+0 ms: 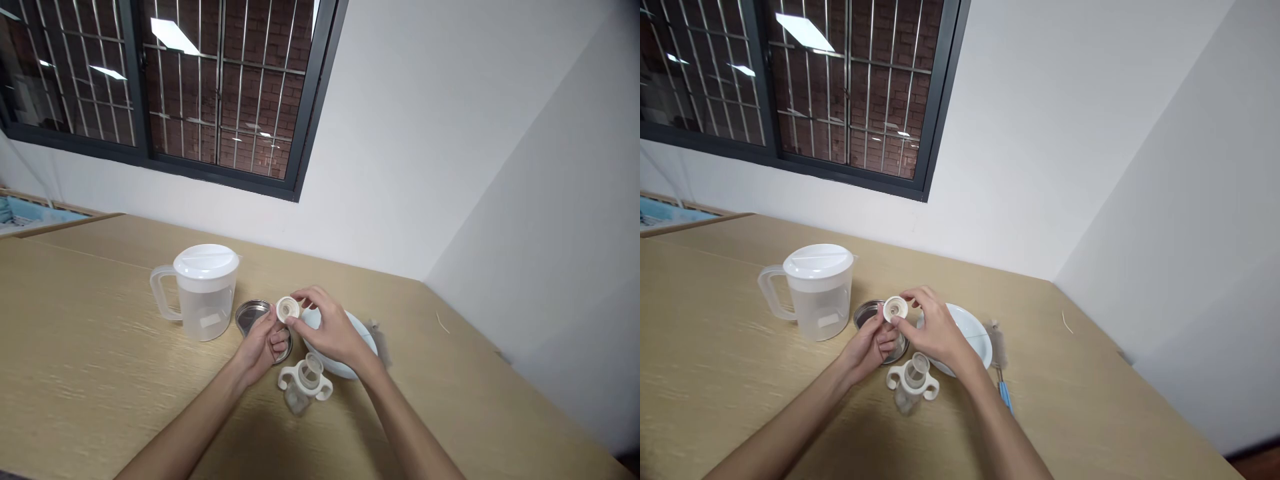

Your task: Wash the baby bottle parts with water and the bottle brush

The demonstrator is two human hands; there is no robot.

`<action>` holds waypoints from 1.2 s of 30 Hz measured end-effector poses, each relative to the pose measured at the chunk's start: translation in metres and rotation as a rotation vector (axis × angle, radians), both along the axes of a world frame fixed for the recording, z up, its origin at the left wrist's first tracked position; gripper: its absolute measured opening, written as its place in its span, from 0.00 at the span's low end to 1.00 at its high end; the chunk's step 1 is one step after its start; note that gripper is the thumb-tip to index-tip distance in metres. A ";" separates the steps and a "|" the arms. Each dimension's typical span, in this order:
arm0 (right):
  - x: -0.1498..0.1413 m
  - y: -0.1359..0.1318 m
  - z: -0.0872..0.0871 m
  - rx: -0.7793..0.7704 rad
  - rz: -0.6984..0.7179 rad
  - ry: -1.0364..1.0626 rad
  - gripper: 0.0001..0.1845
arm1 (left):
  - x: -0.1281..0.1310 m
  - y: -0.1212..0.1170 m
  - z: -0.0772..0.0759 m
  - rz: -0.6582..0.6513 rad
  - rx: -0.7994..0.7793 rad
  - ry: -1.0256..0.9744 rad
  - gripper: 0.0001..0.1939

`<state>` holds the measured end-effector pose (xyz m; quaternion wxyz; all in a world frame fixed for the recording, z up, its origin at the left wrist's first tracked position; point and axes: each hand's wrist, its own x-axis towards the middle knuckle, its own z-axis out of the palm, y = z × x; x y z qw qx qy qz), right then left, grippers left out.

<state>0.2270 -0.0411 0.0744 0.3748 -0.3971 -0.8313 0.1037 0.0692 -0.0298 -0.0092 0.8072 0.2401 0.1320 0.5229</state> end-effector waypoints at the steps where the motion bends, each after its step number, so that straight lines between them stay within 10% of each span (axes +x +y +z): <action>1: 0.000 0.000 -0.001 0.004 -0.001 -0.009 0.19 | 0.000 0.000 0.000 0.023 0.004 0.010 0.19; 10: -0.003 -0.010 0.003 0.049 -0.030 0.020 0.17 | -0.005 0.000 0.006 0.172 0.214 0.216 0.21; 20: 0.000 -0.016 -0.012 -0.011 -0.277 0.130 0.17 | -0.018 -0.009 0.006 1.062 1.050 1.410 0.33; 36: -0.031 -0.021 -0.040 0.029 -0.287 0.185 0.18 | -0.014 -0.009 0.002 1.271 1.144 1.335 0.27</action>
